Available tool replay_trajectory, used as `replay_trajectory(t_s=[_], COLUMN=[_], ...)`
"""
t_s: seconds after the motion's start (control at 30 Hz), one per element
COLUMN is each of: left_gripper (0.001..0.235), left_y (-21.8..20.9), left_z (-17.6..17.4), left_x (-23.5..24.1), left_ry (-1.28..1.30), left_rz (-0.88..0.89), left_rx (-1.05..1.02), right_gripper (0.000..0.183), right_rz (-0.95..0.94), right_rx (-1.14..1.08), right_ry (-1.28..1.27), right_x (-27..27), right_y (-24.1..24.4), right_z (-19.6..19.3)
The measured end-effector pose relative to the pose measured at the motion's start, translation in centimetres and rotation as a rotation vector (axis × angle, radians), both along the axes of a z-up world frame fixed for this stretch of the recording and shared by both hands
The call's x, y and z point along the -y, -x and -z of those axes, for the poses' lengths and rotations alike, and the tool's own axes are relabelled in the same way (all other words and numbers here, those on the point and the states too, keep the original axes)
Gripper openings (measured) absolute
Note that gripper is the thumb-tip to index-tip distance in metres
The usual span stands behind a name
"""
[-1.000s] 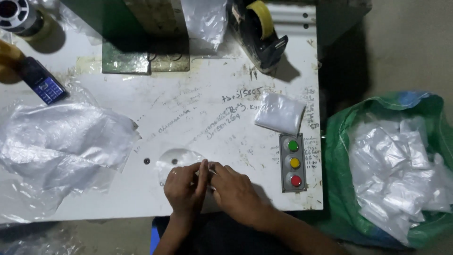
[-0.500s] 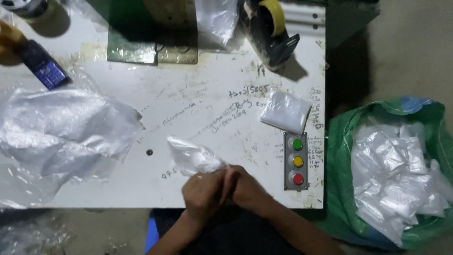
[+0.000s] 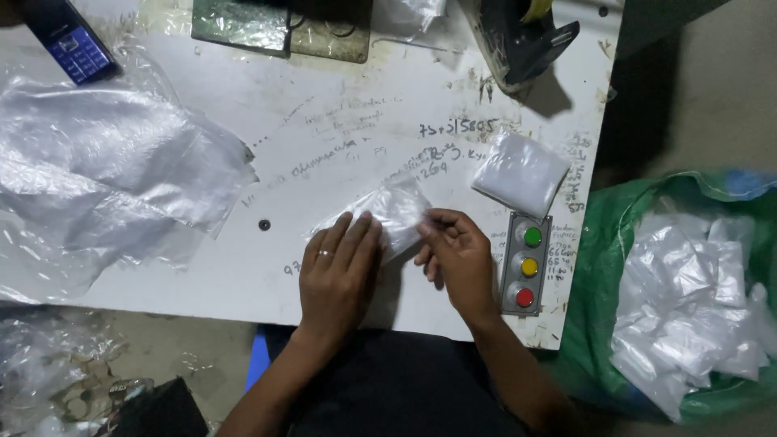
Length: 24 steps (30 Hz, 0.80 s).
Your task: The person is folding individual plastic bags and placing them into a green collection bin at a factory workstation.
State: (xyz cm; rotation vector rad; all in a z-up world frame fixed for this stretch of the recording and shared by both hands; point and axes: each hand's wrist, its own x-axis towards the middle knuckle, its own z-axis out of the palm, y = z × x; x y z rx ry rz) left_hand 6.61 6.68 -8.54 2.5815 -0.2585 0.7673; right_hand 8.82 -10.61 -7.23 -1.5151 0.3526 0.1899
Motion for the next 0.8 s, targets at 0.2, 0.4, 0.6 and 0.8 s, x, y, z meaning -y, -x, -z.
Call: replay_trajectory(t_s=[0.2, 0.4, 0.6, 0.8], left_gripper=[0.052, 0.029, 0.055, 0.014], left_y=[-0.9, -2.2, -3.1, -0.1], left_z=[1.0, 2.3, 1.1, 2.3], left_x=[-0.8, -2.7, -3.7, -2.8], left_ry=[-0.185, -0.129, -0.123, -0.035], left_rz=[0.151, 0.069, 0.066, 0.14], left_rx=[-0.468, -0.244, -0.408, -0.248], right_gripper=[0.056, 0.03, 0.062, 0.071], right_rz=[-0.227, -0.562, -0.669, -0.572], right_rx=[-0.197, 0.215, 1.017, 0.74], right_ry=[0.39, 0.677, 1.123, 0.691], right_x=[-1.6, -0.9, -0.6, 1.9], right_y=[-0.9, -3.1, 2.8, 2.7], right_z=[-1.9, -0.5, 3.4, 3.1])
